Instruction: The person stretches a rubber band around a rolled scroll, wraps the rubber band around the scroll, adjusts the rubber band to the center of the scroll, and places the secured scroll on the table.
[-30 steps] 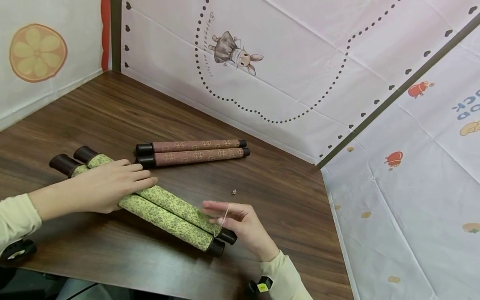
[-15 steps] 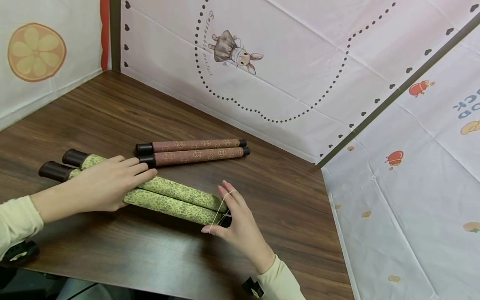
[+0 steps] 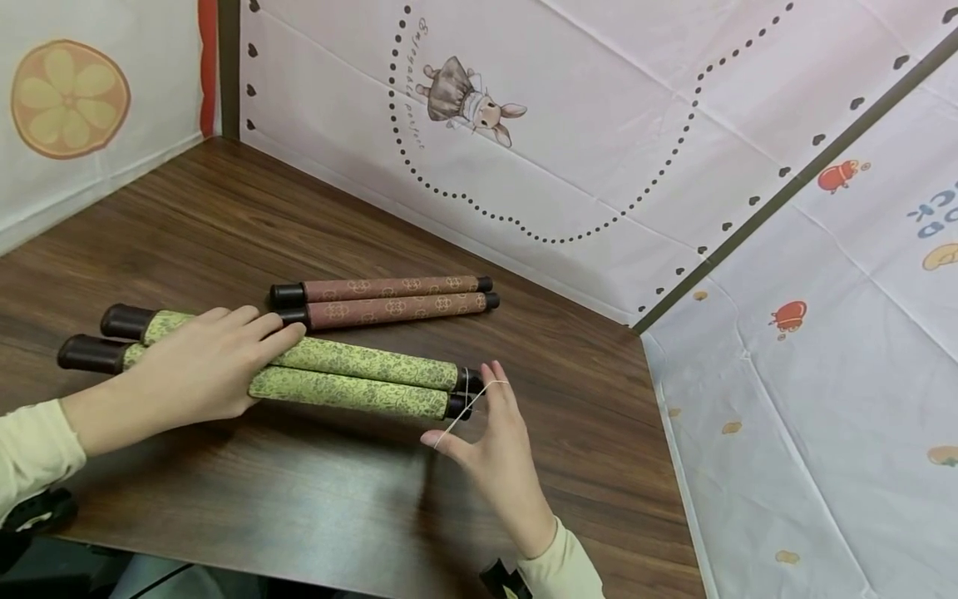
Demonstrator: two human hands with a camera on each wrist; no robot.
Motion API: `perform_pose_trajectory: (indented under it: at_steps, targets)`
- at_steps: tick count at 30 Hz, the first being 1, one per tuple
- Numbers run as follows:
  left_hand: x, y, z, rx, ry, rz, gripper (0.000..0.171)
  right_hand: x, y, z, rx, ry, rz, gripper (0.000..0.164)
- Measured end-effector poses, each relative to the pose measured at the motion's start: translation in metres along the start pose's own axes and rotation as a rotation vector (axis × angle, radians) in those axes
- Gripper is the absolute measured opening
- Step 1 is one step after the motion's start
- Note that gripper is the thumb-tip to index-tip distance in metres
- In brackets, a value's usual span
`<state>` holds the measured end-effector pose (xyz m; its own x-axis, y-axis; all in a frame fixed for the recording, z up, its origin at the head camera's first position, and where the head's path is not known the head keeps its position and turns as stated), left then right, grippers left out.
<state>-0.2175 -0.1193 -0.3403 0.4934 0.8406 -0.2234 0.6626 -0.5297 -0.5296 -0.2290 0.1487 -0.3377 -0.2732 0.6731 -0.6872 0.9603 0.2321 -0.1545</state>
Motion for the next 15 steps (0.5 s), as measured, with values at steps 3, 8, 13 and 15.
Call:
perform_pose_trajectory:
  at_steps: [3, 8, 13, 15]
  targets:
    - [-0.002, 0.002, -0.002, 0.009, 0.003, -0.037, 0.079, 0.010, -0.001, -0.001, 0.007, -0.156, 0.059, 0.109]
    - [-0.005, 0.004, -0.006, 0.026, 0.016, -0.071, 0.079, 0.027, -0.003, 0.010, -0.031, -0.456, 0.146, 0.100]
    - [-0.003, 0.004, -0.008, 0.033, 0.029, -0.017, 0.084, 0.031, -0.005, 0.017, -0.050, -0.554, 0.143, 0.095]
    - [-0.001, 0.004, -0.007, 0.031, 0.027, 0.014, 0.085, 0.033, -0.006, 0.016, -0.047, -0.538, 0.147, 0.093]
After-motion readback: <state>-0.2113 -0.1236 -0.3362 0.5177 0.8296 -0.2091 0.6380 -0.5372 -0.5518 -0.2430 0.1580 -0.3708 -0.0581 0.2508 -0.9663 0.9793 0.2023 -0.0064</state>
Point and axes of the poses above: each hand's wrist, its own y-axis away from the middle knuckle, its own z-axis out of the palm, x = y × z, the point moved 10 cm from there along -y, towards the middle knuckle, and after that the axes turned 7 degrees about -y, right-handed, at the moved point
